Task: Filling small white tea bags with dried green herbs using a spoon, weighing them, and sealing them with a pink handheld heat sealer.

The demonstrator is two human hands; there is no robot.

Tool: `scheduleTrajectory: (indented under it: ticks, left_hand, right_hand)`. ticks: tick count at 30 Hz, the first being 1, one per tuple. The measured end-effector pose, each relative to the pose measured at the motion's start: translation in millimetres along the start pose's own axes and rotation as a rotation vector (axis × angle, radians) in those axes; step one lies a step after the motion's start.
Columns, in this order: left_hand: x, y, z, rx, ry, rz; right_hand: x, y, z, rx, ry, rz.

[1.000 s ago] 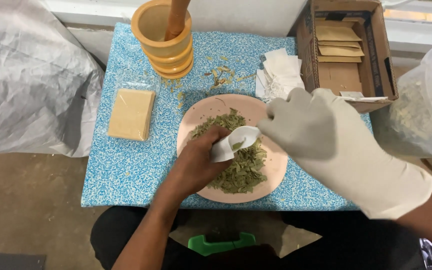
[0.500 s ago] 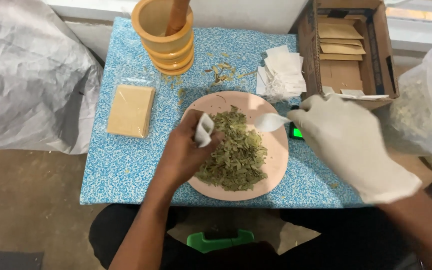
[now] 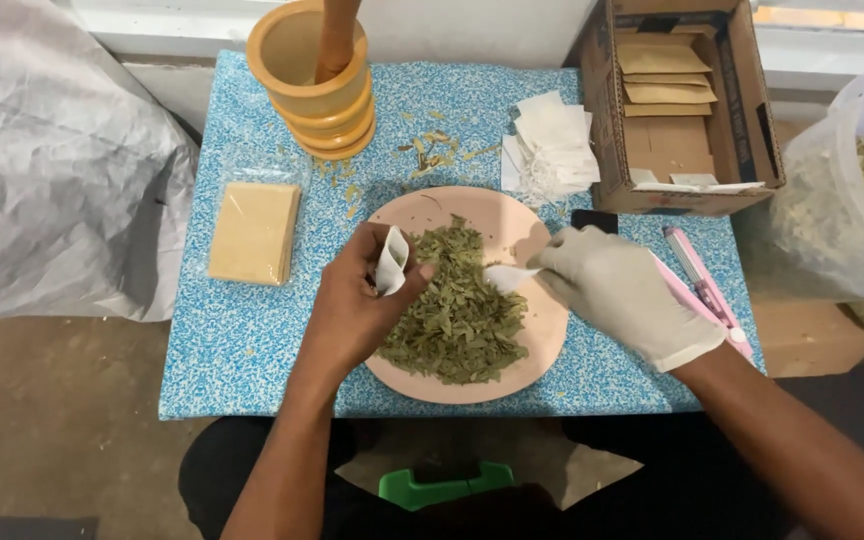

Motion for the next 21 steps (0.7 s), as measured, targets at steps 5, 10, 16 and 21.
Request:
scheduleTrajectory:
  ticks: [5, 10, 16, 21]
  left_hand:
    - [-1, 0, -2, 0.014, 0.037, 0.030]
    - [-4, -2, -14, 0.046, 0.044, 0.031]
    - [6, 13, -35, 0.233, 0.109, -0.040]
    - [6, 11, -45, 0.245, 0.096, -0.189]
  right_hand:
    - [3, -20, 10, 0.045, 0.056, -0.086]
    - [-3, -30, 32, 0.118, 0.060, -0.149]
    - [-5, -8, 91, 0.190, -0.064, 0.037]
    - [2, 27, 123, 0.010, -0.100, 0.144]
Point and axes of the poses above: each hand's wrist, its own x-axis towards the middle knuckle, its own z-axis out of the back of the hand, y = z × x, the point moved 7 cm from there along x, towards the middle knuckle, and after that the axes turned 5 degrees about z, right-handed, at the moved point
